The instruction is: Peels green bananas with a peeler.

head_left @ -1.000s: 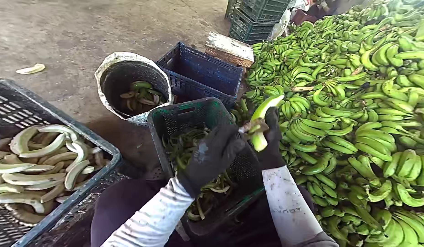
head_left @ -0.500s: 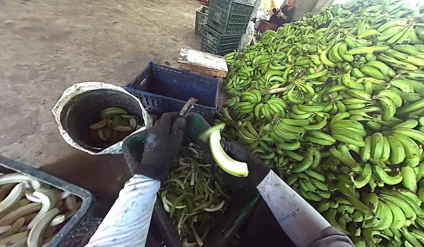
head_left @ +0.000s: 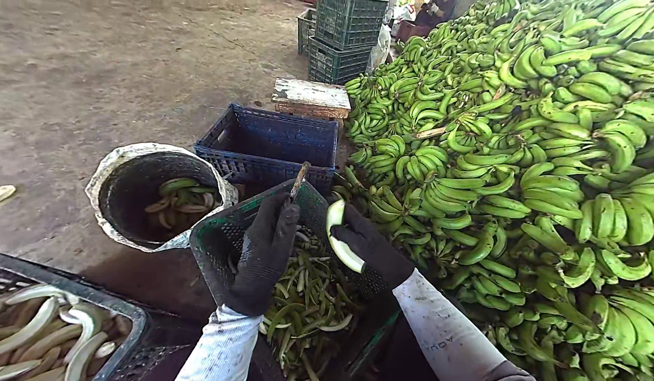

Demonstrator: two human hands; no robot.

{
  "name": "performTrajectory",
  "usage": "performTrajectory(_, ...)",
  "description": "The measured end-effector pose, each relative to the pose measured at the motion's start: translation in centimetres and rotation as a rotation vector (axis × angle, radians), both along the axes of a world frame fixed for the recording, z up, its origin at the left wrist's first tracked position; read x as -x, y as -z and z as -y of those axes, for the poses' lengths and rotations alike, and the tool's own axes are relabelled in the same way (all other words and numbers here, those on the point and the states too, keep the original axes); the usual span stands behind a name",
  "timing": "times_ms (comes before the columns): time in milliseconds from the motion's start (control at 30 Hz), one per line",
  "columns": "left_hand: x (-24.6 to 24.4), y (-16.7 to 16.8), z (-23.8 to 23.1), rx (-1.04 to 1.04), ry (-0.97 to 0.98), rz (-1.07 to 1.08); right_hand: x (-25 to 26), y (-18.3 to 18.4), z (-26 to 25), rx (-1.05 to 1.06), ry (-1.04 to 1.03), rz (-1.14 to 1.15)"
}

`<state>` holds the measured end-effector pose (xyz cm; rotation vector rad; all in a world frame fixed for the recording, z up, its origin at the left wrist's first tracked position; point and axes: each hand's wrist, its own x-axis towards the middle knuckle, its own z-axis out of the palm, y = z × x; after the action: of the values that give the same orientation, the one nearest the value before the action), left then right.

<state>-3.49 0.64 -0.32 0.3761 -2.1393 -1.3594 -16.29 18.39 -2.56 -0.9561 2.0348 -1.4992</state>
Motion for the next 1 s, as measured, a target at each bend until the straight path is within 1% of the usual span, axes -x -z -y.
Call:
performTrajectory(67,-0.4,0.1,-0.4,-0.011,0.010,-0.006,-0.5,-0.2,0.1,0.262,0.174,0.261)
performTrajectory(100,-0.6,0.1,-0.8,0.003,0.016,0.010,-0.7,-0.3,0.3,0.345,0.266,0.378)
performTrajectory(167,-0.7,0.4,-1.4,0.074,0.040,0.026,-0.5,-0.3,0.6,0.433,0.409,0.520)
performTrajectory(233,-0.4,1.1,-1.9,0.179,0.047,0.035,-0.3,0.0,0.9,0.485,0.475,0.577)
performTrajectory(300,-0.1,1.8,-2.3,0.303,0.027,0.048,-0.3,0.4,1.1,0.551,0.492,0.601)
performTrajectory(367,0.1,2.0,-2.8,0.355,0.012,0.080,-0.4,0.7,0.9,0.617,0.440,0.599)
performTrajectory(533,0.2,1.7,-3.4,0.317,0.018,0.121,0.3,0.9,0.4,0.742,0.380,0.720)
performTrajectory(633,0.3,1.7,-3.6,0.310,0.011,0.123,0.5,0.8,0.1,0.739,0.359,0.765)
performTrajectory(767,0.4,2.0,-3.8,0.326,-0.002,0.119,-0.1,-0.3,0.1,0.725,0.441,0.744)
performTrajectory(900,0.5,2.6,-3.5,0.414,-0.022,0.073,0.3,0.4,0.0,0.729,0.408,0.718)
performTrajectory(1000,0.3,2.3,-3.6,0.407,-0.022,0.082,0.4,0.6,0.1,0.755,0.407,0.731)
